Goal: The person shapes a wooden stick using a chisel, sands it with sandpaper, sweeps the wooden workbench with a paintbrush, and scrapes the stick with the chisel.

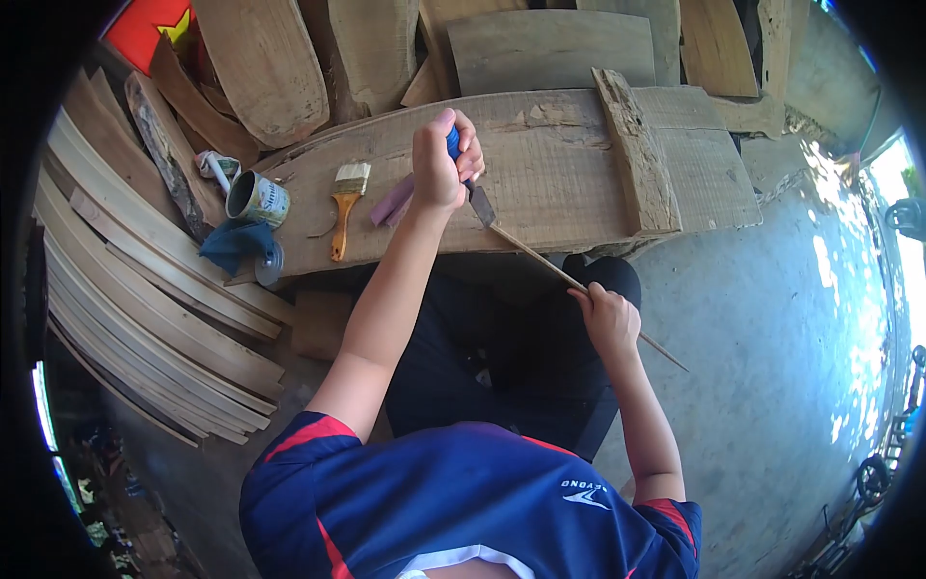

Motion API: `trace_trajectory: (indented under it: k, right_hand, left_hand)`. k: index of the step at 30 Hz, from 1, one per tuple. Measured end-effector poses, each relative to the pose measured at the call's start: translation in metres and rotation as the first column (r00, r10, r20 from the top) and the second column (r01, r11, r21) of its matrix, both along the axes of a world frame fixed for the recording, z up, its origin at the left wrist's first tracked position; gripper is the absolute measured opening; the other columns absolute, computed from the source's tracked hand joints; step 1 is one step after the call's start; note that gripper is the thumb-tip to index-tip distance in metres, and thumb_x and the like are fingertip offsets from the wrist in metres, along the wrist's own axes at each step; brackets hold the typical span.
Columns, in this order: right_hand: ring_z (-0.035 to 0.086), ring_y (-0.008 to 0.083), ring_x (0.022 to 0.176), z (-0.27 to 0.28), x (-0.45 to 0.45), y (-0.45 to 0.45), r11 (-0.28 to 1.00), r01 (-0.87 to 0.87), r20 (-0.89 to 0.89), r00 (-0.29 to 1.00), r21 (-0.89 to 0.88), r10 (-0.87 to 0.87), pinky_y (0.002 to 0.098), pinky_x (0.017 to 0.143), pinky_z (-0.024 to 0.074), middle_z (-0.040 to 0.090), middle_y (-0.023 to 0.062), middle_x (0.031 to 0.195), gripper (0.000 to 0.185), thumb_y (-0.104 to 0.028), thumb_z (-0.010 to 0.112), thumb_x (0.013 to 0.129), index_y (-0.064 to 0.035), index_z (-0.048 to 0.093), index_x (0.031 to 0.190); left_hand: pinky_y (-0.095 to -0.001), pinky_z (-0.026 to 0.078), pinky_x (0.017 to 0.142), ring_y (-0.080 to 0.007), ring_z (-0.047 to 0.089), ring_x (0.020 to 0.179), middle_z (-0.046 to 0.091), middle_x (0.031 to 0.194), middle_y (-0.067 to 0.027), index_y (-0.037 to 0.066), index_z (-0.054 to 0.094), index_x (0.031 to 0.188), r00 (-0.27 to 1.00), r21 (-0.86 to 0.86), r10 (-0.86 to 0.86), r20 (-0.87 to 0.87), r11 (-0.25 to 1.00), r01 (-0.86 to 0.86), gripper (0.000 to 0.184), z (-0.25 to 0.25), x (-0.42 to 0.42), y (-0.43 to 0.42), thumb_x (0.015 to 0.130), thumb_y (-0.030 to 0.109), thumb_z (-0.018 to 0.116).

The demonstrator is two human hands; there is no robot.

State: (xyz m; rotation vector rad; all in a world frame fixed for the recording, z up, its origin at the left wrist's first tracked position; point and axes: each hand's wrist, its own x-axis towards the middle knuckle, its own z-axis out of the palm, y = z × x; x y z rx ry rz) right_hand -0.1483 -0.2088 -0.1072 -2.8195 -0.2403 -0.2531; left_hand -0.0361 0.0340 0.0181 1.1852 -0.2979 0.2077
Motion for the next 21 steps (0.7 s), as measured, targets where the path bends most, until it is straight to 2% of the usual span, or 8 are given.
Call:
trace_trajectory:
  k: [5, 10, 13, 16, 17, 18, 19, 21]
  right_hand:
    - [0.057, 0.032, 0.052, 0.011, -0.002, 0.002, 1.0, 0.013, 0.063, 0.998, -0.012, -0.012, 0.0411, 0.045, 0.0433, 0.055, 0.011, 0.054, 0.046, -0.047, 0.055, 0.084, -0.0078, 0.047, 0.061]
    - [0.056, 0.0301, 0.049, 0.043, 0.003, 0.007, 0.998, 0.057, 0.183, 0.981, 0.031, -0.061, 0.0402, 0.041, 0.0406, 0.053, 0.0088, 0.052, 0.046, -0.046, 0.058, 0.082, -0.0085, 0.045, 0.059]
    - [0.056, 0.0304, 0.049, 0.055, 0.003, 0.01, 0.997, 0.064, 0.172, 0.983, 0.048, -0.071, 0.0402, 0.042, 0.0408, 0.053, 0.0091, 0.053, 0.046, -0.047, 0.057, 0.083, -0.0088, 0.046, 0.059]
    - [0.057, 0.0307, 0.05, 0.012, 0.001, 0.009, 1.0, 0.019, 0.149, 0.989, -0.023, -0.015, 0.0411, 0.044, 0.0427, 0.055, 0.0094, 0.054, 0.046, -0.048, 0.056, 0.083, -0.0088, 0.048, 0.06]
    - [0.057, 0.0303, 0.051, -0.001, -0.003, 0.01, 0.999, 0.04, 0.113, 0.993, -0.005, -0.039, 0.0411, 0.044, 0.043, 0.055, 0.0095, 0.055, 0.046, -0.047, 0.056, 0.083, -0.0087, 0.048, 0.06]
    - [0.058, 0.0298, 0.051, 0.0, -0.003, 0.012, 0.998, 0.061, 0.084, 0.995, 0.008, -0.062, 0.041, 0.044, 0.0433, 0.056, 0.0096, 0.055, 0.046, -0.047, 0.056, 0.083, -0.0086, 0.048, 0.06]
    - [0.058, 0.0294, 0.052, 0.003, -0.003, 0.012, 0.998, 0.07, 0.094, 0.993, 0.005, -0.07, 0.0408, 0.045, 0.0435, 0.056, 0.0096, 0.056, 0.046, -0.048, 0.056, 0.083, -0.0086, 0.048, 0.059]
    - [0.058, 0.0293, 0.052, 0.01, -0.001, 0.015, 0.999, 0.047, 0.12, 0.992, 0.009, -0.048, 0.0405, 0.044, 0.0435, 0.056, 0.0093, 0.055, 0.046, -0.047, 0.057, 0.083, -0.0087, 0.047, 0.059]
  left_hand:
    - [-0.023, 0.026, 0.037, -0.0065, 0.028, 0.035, 0.032, 0.043, 0.0015, 0.009, 0.039, 0.062, 1.0, 0.055, -0.022, -0.013, 0.998, 0.023, 0.04, 0.002, 0.0, -0.007, 0.088, 0.038, 0.04]
    - [-0.023, 0.025, 0.038, -0.0066, 0.026, 0.037, 0.03, 0.044, 0.0026, 0.01, 0.038, 0.061, 0.994, 0.049, -0.027, 0.108, 0.999, 0.022, 0.04, 0.051, -0.011, -0.005, 0.088, 0.04, 0.037]
    - [-0.0232, 0.024, 0.038, -0.0072, 0.025, 0.036, 0.03, 0.044, 0.0025, 0.01, 0.038, 0.061, 0.991, 0.04, -0.017, 0.13, 0.999, 0.011, 0.04, 0.072, -0.02, 0.0, 0.087, 0.04, 0.036]
    - [-0.0237, 0.023, 0.035, -0.0072, 0.025, 0.035, 0.029, 0.043, 0.0029, 0.01, 0.038, 0.06, 0.996, 0.06, 0.09, 0.018, 0.994, -0.091, 0.041, 0.0, 0.001, -0.007, 0.087, 0.041, 0.037]
    - [-0.0239, 0.023, 0.036, -0.0072, 0.025, 0.035, 0.029, 0.043, 0.0026, 0.011, 0.037, 0.06, 0.998, -0.061, 0.053, -0.042, 0.997, -0.055, 0.04, -0.004, 0.004, 0.006, 0.087, 0.041, 0.038]
    - [-0.0223, 0.024, 0.034, -0.0062, 0.029, 0.034, 0.032, 0.042, 0.0015, 0.009, 0.038, 0.058, 0.997, -0.224, 0.055, -0.046, 0.973, -0.064, 0.037, -0.005, 0.001, 0.009, 0.088, 0.031, 0.039]
    - [-0.0224, 0.025, 0.034, -0.006, 0.029, 0.034, 0.032, 0.042, 0.0016, 0.009, 0.038, 0.057, 0.997, -0.236, 0.061, -0.044, 0.969, -0.07, 0.039, -0.006, 0.0, 0.011, 0.089, 0.031, 0.037]
    - [-0.0241, 0.024, 0.037, -0.0072, 0.025, 0.036, 0.029, 0.043, 0.0019, 0.01, 0.037, 0.061, 0.998, -0.028, 0.055, -0.024, 0.998, -0.056, 0.04, -0.001, -0.006, 0.007, 0.087, 0.04, 0.038]
